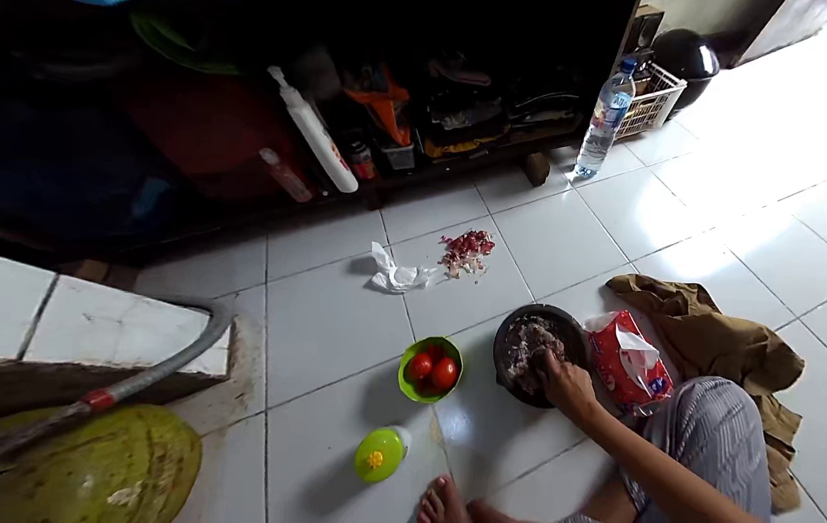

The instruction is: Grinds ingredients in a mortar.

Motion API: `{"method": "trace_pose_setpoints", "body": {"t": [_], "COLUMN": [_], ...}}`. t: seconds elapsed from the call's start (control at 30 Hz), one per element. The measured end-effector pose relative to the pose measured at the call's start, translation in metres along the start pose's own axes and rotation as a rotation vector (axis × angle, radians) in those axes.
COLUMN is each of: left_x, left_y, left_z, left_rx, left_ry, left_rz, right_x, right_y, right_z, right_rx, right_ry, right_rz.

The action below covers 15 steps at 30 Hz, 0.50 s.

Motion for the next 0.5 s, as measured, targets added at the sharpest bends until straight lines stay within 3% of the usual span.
{"method": "trace_pose_setpoints", "body": {"t": [0.07, 0.17, 0.3, 0.4, 0.5], "left_x": [0.003, -0.005, 0.000, -0.011, -0.009], "left_y": [-0.006, -0.007, -0.004, -0.007, -0.011], "left_z": [-0.002, 0.006, 0.014, 0.007, 0.001], "left_rx": [-0.010, 0.024, -0.160, 0.057, -0.004], "left_ry": [-0.043, -0.021, 0.043, -0.135, -0.089], "left_rz": [0.067, 0.032, 0.019, -0.016, -0.008], "right_x": [0.005, 0.019, 0.017, 0.012, 0.017], "right_y": [0.003, 0.021, 0.021, 0.013, 0.014], "right_z": [-0.006, 0.005, 0.003, -0.005, -0.011], "right_rx": [0.017, 0.005, 0.001, -0.002, -0.018], "right_ry": [0.005, 0.003, 0.047, -0.002, 0.022], "right_rz": [-0.035, 0.004, 0.007, 0.021, 0.052]}}
Point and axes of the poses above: each hand's wrist, its own y-axis towards the middle knuckle, its own x-axis out of the back of the hand, z = x × y, the point moved 1 cm from there along y, towards the middle knuckle, and after that the axes turned 2 degrees about -y, right-handed, at the moved point
